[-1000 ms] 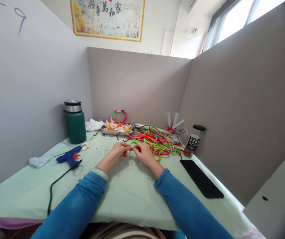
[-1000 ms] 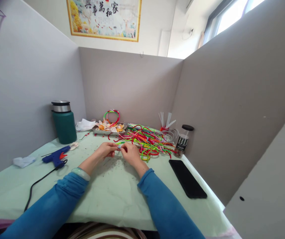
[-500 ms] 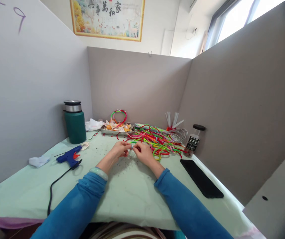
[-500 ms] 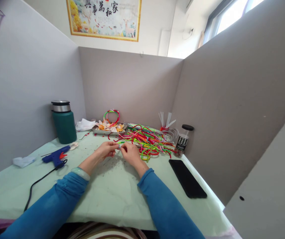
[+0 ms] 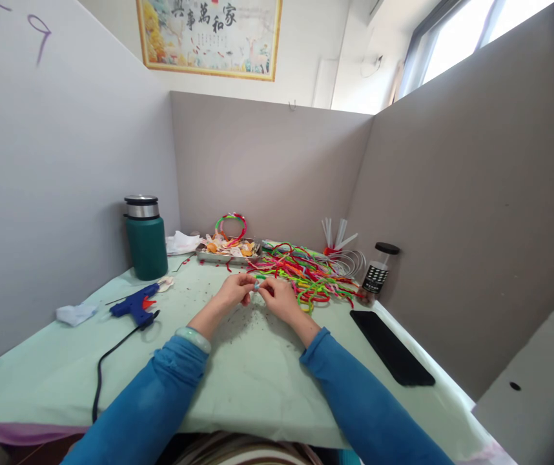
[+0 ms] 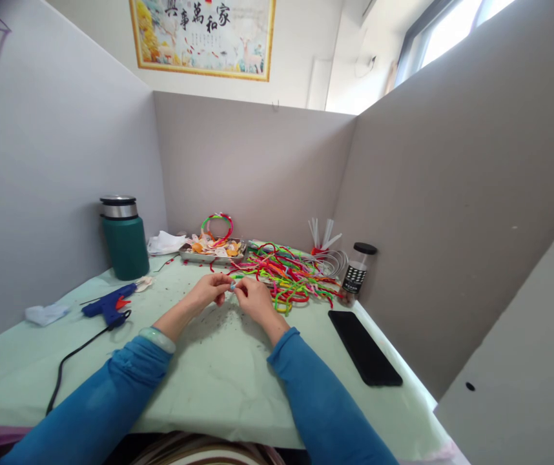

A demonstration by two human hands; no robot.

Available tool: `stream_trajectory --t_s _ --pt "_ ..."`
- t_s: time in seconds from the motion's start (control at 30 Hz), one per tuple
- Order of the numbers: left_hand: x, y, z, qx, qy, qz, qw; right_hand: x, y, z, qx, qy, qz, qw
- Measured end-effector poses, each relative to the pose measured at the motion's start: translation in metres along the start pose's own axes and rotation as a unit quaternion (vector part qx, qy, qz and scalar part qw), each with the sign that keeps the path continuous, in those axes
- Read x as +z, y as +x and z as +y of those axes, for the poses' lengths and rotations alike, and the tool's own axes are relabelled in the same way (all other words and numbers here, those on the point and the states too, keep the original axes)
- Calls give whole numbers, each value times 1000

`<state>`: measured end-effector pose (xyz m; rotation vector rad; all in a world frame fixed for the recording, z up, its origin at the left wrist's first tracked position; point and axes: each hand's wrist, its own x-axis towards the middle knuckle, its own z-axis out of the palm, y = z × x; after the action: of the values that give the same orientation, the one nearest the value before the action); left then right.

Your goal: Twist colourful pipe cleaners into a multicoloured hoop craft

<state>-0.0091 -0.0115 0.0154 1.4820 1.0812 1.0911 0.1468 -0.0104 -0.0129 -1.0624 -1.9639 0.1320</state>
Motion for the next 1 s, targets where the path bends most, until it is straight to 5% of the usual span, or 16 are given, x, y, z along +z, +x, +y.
stream_trajectory --t_s 1.0 --pt "-2 -2 0 -27 25 8 999 -1 -1 -3 1 -14 -16 1000"
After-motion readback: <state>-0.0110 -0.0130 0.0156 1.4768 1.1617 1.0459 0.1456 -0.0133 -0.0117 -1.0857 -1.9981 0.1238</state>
